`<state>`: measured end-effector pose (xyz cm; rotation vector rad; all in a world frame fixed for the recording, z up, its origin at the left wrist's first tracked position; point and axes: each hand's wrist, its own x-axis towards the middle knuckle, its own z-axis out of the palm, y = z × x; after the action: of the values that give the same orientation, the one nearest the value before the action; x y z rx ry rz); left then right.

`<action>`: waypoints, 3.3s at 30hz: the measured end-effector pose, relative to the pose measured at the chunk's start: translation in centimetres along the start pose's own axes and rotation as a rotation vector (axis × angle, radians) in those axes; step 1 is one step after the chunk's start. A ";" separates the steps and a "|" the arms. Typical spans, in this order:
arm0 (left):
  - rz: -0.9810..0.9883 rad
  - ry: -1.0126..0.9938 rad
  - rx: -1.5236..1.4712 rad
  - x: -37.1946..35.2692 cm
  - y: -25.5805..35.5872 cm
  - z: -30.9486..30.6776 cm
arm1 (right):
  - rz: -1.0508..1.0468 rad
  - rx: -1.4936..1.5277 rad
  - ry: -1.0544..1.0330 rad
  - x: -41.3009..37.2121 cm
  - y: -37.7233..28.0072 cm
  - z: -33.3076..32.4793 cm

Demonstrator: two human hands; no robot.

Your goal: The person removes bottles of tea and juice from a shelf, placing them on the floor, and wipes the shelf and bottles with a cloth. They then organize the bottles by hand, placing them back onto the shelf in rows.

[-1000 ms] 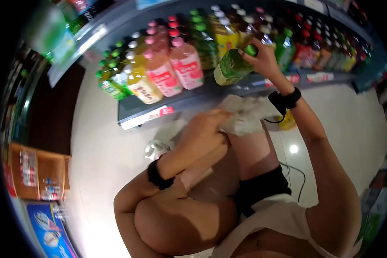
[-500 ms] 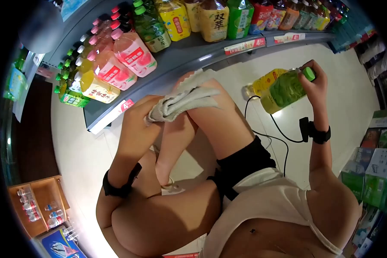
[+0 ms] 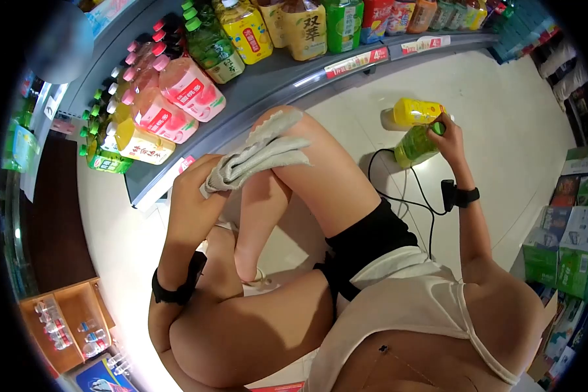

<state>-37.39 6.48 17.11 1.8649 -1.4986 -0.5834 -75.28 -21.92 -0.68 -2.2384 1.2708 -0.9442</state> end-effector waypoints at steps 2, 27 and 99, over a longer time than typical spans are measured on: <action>0.004 -0.001 0.000 0.2 -0.2 0.0 | 0.117 -0.045 0.064 -0.3 2.3 0.3; -0.045 -0.001 0.014 1.1 -0.9 0.3 | 0.031 -0.329 -0.332 3.8 29.4 1.5; -0.012 0.494 0.440 1.3 -6.5 -10.6 | -0.819 -0.157 -0.229 29.4 -34.7 27.4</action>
<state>-25.30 8.36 19.62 2.1377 -1.3441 0.2235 -24.38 -29.31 12.60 -2.9463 0.3028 -0.8045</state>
